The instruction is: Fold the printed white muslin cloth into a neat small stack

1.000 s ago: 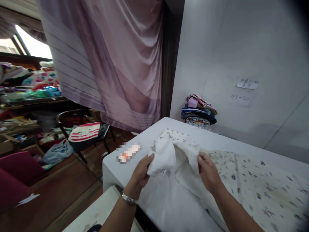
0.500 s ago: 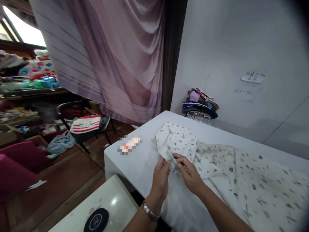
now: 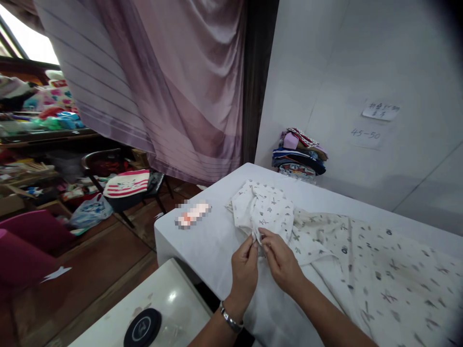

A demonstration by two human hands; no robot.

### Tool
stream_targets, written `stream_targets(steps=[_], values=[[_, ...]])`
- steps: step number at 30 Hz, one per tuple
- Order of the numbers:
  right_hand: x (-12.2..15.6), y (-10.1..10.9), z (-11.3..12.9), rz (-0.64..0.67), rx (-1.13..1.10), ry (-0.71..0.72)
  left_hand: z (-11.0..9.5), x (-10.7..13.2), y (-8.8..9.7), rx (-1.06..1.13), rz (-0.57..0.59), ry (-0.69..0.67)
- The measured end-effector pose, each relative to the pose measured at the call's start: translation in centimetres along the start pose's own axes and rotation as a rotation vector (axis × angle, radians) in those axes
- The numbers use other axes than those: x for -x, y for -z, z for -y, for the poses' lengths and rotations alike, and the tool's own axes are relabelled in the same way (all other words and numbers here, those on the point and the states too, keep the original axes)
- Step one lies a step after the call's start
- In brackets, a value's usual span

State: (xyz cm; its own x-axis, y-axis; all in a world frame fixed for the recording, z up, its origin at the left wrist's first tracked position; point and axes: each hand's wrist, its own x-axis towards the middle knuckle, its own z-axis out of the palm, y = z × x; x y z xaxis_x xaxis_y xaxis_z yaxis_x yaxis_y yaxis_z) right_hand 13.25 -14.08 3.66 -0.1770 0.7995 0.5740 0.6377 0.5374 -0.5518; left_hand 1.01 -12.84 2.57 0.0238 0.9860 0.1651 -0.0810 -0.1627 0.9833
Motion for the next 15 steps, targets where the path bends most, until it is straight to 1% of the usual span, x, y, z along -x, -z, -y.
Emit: stream_targets(steps=[4, 7, 12, 15], values=[[0.15, 0.13, 0.03, 0.006, 0.049, 0.068, 0.18, -0.01, 0.04, -0.033, -0.007, 0.002], [0.19, 0.18, -0.01, 0.009, 0.064, 0.087, 0.13, 0.09, 0.01, -0.022, 0.005, 0.005], [0.31, 0.15, -0.04, 0.022, 0.086, 0.104, -0.11, 0.22, -0.09, 0.043, 0.032, 0.006], [0.49, 0.01, -0.23, 0.036, 0.113, 0.105, -0.29, 0.31, -0.07, 0.12, 0.05, 0.032]])
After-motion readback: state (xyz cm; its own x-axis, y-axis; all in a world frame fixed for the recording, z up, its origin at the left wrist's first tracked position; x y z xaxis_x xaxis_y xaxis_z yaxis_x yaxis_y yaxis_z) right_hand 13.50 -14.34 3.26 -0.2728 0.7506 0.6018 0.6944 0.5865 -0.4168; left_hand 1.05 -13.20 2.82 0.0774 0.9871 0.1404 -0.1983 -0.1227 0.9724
